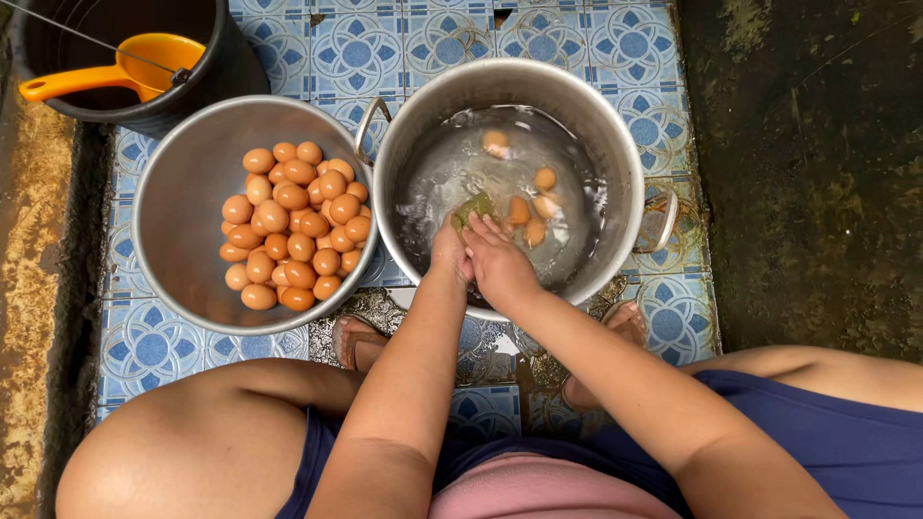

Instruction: The person sits on a tiled floor and washes brown eggs in a metal pot filled with water. They use a green scrubbing tool to clean the eggs one by one, then place the washed eggs into a second metal pot.

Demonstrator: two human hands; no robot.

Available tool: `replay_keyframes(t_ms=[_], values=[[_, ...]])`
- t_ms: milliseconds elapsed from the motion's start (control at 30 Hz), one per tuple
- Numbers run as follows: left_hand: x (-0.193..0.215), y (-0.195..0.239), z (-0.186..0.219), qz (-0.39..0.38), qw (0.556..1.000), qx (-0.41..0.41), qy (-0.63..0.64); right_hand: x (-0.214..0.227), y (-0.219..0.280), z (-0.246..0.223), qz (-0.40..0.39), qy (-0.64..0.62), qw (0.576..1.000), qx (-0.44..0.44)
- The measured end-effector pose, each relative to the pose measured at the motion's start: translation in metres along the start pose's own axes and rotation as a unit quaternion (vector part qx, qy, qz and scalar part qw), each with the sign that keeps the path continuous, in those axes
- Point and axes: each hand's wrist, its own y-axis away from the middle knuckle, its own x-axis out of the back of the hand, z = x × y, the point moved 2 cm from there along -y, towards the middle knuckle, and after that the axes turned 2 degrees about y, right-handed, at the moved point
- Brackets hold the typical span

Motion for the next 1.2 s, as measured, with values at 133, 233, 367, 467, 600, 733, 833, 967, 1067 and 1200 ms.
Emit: replay_keyframes(t_ms=[133,233,367,467,600,733,833,967,1067,1200], values=[[0.008,-0.018,-0.012,-0.022,0.997,0.033,-0.064,0.029,-0.018,0.035,-0.014,-0.102,0.994,-0.033],[-0.019,0.032,0.006,-0.050,0.996,0.052,-0.043,0.041,-0.031,0.072,-0.049,-0.024,0.990,-0.129],[-0.022,0.034,0.011,-0.103,0.993,0.062,0.016,0.017,-0.007,0.109,-0.248,0.141,0.932,-0.221],[-0.025,0.042,0.017,-0.112,0.992,0.064,-0.015,-0.028,0.015,0.171,-0.314,0.116,0.903,-0.270],[-0.004,0.003,0.005,-0.098,0.991,0.047,-0.073,-0.012,-0.009,0.157,-0.050,-0.423,0.733,-0.530],[-0.024,0.039,0.014,-0.085,0.993,0.072,-0.033,0.001,-0.028,0.070,-0.024,-0.382,0.842,-0.380],[-0.036,0.054,0.022,-0.104,0.988,0.079,0.077,0.032,-0.028,-0.001,-0.040,-0.203,0.968,-0.143],[-0.023,0.044,0.028,-0.063,0.992,0.073,0.080,0.096,-0.037,-0.032,-0.201,-0.154,0.954,-0.160],[-0.001,0.007,0.014,-0.039,0.996,0.071,0.022,0.052,-0.032,0.063,-0.242,-0.118,0.923,-0.276],[0.011,-0.021,0.008,-0.051,0.997,0.057,0.011,0.023,-0.025,0.141,-0.189,0.030,0.941,-0.279]])
